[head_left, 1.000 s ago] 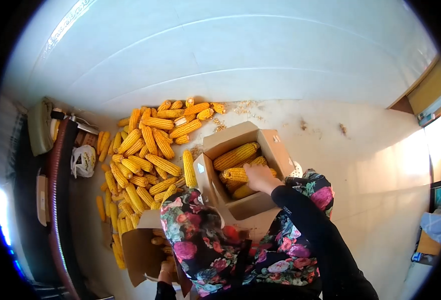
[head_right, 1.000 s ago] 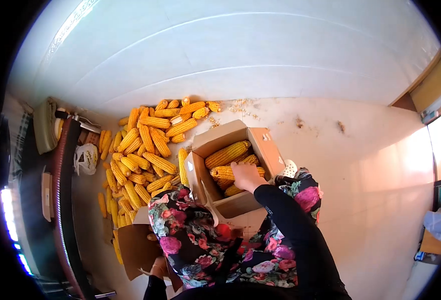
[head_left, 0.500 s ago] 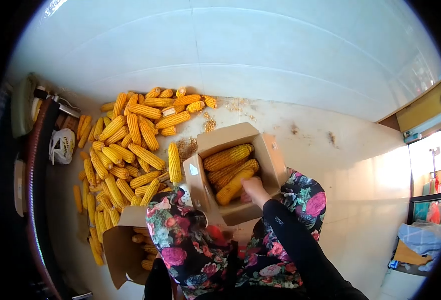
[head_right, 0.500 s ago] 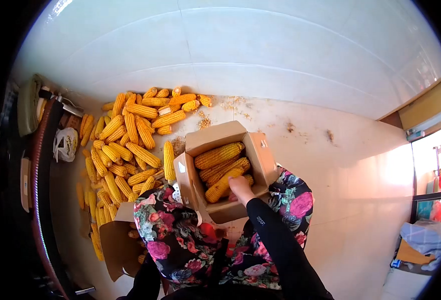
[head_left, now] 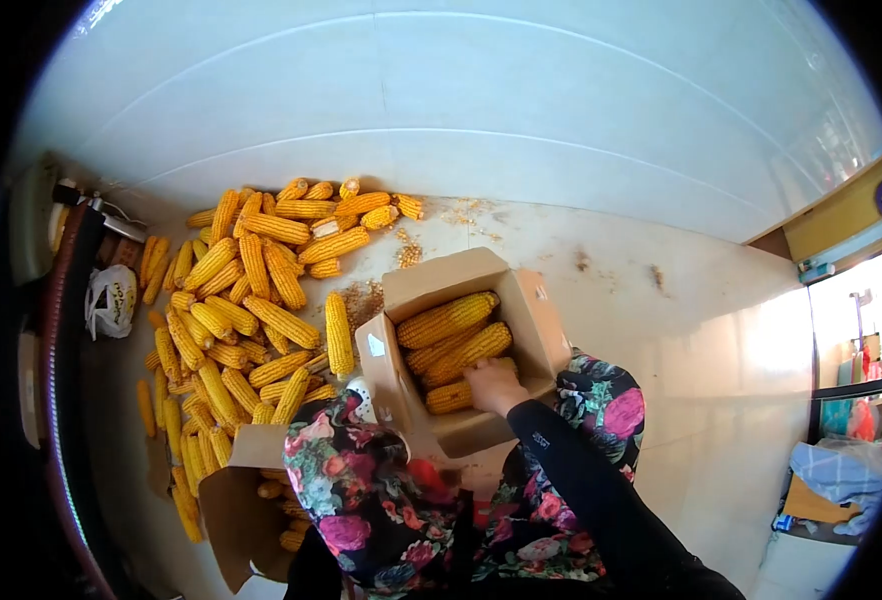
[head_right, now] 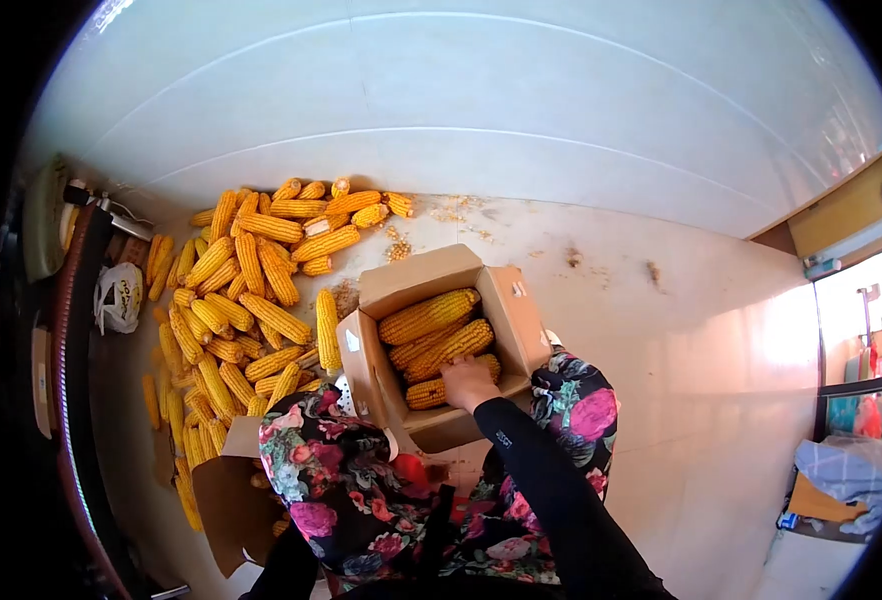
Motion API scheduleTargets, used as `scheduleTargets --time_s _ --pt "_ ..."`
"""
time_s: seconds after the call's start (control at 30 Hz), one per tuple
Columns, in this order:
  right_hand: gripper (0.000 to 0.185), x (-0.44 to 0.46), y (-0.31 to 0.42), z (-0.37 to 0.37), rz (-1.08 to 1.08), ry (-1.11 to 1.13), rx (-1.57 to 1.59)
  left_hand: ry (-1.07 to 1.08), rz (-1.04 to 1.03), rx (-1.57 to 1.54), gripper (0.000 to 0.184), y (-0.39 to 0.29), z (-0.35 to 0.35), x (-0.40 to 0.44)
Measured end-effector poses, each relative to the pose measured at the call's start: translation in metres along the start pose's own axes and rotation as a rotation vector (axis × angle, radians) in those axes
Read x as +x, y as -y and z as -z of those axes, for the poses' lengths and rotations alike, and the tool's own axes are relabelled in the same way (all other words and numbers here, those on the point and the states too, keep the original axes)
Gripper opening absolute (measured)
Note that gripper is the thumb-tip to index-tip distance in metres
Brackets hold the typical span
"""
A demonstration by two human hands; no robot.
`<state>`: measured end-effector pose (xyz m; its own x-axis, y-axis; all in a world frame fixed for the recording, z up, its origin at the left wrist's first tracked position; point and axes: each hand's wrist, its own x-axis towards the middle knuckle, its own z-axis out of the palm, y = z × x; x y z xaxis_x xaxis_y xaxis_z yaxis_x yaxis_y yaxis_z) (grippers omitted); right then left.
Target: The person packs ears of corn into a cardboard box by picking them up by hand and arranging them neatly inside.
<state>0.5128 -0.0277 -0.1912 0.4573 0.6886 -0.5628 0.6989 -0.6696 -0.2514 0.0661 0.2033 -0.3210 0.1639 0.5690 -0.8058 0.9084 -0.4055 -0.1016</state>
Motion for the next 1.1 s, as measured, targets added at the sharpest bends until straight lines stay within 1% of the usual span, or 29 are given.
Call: scheduleTargets --time_s 0.13,0.2,0.33,0.4,0.53,0.63,0.7,0.77,0.8,0.83,0.87,0.93,0.97,1.0,1.03,1.07,1.1 --pt "0.041 0.001 -0.002 0.001 -0.058 0.071 0.016 0.005 0.001 0.013 0.041 -0.001 0.003 0.003" --pt "0.042 0.003 -0.001 -0.002 -0.057 0.082 0.14 0.006 0.005 0.016 0.041 -0.001 0.004 0.003" --pt "0.043 0.002 -0.001 0.007 -0.018 0.103 0.116 0.0 0.01 0.022 0.043 0.002 0.006 0.001" --pt "0.042 0.001 -0.001 0.007 -0.025 0.068 0.119 -0.002 0.01 0.026 0.044 0.003 0.006 0.001" --pt "0.038 0.0 -0.003 0.008 -0.023 0.082 0.099 -0.013 0.009 0.027 0.046 0.007 0.005 -0.001" --pt "0.035 0.0 0.0 0.006 0.017 0.056 0.072 -0.039 0.002 0.013 0.048 0.016 0.007 -0.006" --pt "0.03 -0.003 0.001 0.009 0.012 -0.033 0.022 -0.082 -0.032 -0.004 0.049 0.024 0.009 -0.012" --pt "0.029 -0.011 0.003 0.021 0.047 -0.047 0.013 -0.251 -0.144 -0.064 0.049 0.038 0.015 -0.027" --pt "0.028 -0.016 0.005 0.029 0.072 -0.06 0.002 -0.395 -0.201 -0.132 0.05 0.039 0.024 -0.04" --pt "0.028 -0.019 0.007 0.035 0.086 -0.063 0.016 -0.609 -0.255 -0.288 0.054 0.031 0.042 -0.076" --pt "0.028 -0.024 0.009 0.043 0.088 -0.075 0.025 -0.622 -0.258 -0.279 0.054 0.04 0.05 -0.084" --pt "0.029 -0.038 0.012 0.066 0.176 -0.033 0.067 -1.047 -0.043 -0.717 0.06 0.057 0.06 -0.096" --pt "0.029 -0.045 0.011 0.075 0.178 -0.04 0.075 -1.127 0.007 -0.811 0.06 0.058 0.077 -0.113" --pt "0.027 -0.053 0.009 0.083 0.222 -0.096 0.146 -1.208 0.065 -0.906 0.059 0.054 0.1 -0.138" --pt "0.025 -0.059 0.008 0.09 0.272 -0.148 0.217 -1.266 0.016 -1.02 0.059 0.045 0.127 -0.167" --pt "0.029 -0.063 0.005 0.095 0.3 -0.206 0.273 -1.326 -0.034 -1.134 0.06 0.029 0.154 -0.193" --pt "0.032 -0.061 0.001 0.098 0.287 -0.221 0.334 -1.343 -0.025 -1.128 0.06 0.012 0.177 -0.214"
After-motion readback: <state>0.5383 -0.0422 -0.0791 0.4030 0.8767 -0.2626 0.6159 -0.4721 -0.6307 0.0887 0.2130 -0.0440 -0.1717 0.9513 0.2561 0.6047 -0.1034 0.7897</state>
